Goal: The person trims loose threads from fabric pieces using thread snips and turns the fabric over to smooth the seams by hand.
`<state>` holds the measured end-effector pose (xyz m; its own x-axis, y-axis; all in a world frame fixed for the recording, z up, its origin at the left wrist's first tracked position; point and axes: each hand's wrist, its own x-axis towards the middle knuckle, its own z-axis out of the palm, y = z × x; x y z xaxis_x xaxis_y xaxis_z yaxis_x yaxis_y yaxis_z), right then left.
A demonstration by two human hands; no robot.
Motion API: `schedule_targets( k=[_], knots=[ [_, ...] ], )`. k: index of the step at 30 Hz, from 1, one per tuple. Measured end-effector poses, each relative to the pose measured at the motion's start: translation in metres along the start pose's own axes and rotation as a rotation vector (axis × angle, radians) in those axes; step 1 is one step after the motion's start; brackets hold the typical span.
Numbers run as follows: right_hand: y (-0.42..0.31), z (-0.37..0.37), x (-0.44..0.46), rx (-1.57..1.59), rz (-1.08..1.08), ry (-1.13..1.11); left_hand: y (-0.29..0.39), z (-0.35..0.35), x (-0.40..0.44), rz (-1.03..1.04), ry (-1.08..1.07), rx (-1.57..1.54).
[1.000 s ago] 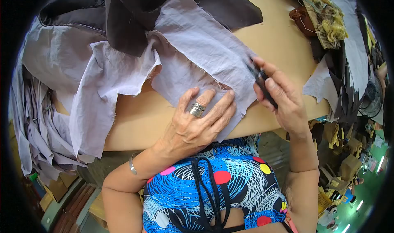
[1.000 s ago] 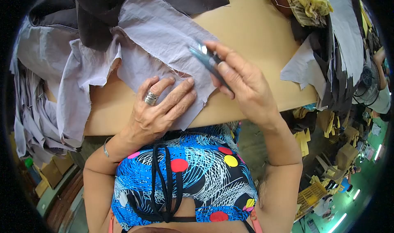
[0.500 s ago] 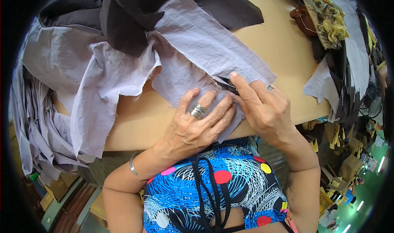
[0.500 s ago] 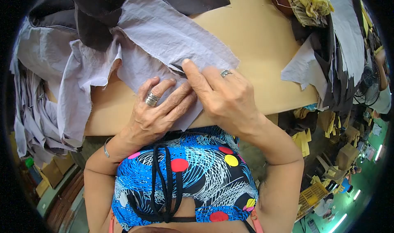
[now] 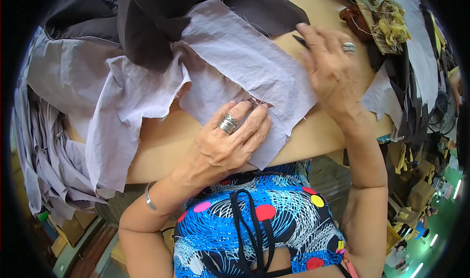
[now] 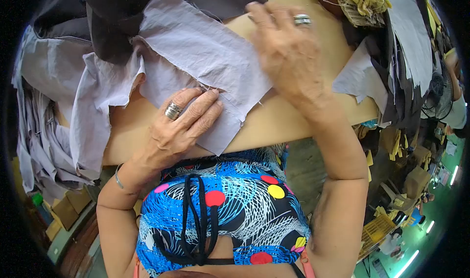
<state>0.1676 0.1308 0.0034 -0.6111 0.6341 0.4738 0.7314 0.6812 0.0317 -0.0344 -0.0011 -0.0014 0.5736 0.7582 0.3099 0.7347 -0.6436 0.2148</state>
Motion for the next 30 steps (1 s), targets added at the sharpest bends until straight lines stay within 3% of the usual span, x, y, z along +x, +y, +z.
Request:
schedule_targets(
  k=[2, 6, 15, 18, 21, 30],
  knots=[
    [-0.024, -0.005, 0.004, 0.317, 0.113, -0.195, -0.001, -0.001, 0.001, 0.011, -0.015, 0.018],
    [-0.030, 0.004, 0.015, 0.698, 0.200, -0.322, -0.007, 0.001, 0.002, 0.053, -0.011, 0.072],
    [-0.022, 0.015, 0.012, 0.772, 0.188, -0.172, -0.009, 0.003, 0.002, 0.007, -0.005, 0.064],
    [-0.022, 0.024, 0.010, 0.687, 0.062, -0.026, -0.009, 0.004, 0.002, -0.001, 0.020, 0.068],
    [-0.020, 0.019, 0.010, 0.727, 0.129, -0.231, -0.009, 0.005, 0.002, -0.007, 0.043, 0.068],
    [-0.021, 0.023, 0.008, 0.682, 0.083, -0.162, -0.007, 0.000, 0.004, 0.053, -0.026, 0.144]
  ],
)
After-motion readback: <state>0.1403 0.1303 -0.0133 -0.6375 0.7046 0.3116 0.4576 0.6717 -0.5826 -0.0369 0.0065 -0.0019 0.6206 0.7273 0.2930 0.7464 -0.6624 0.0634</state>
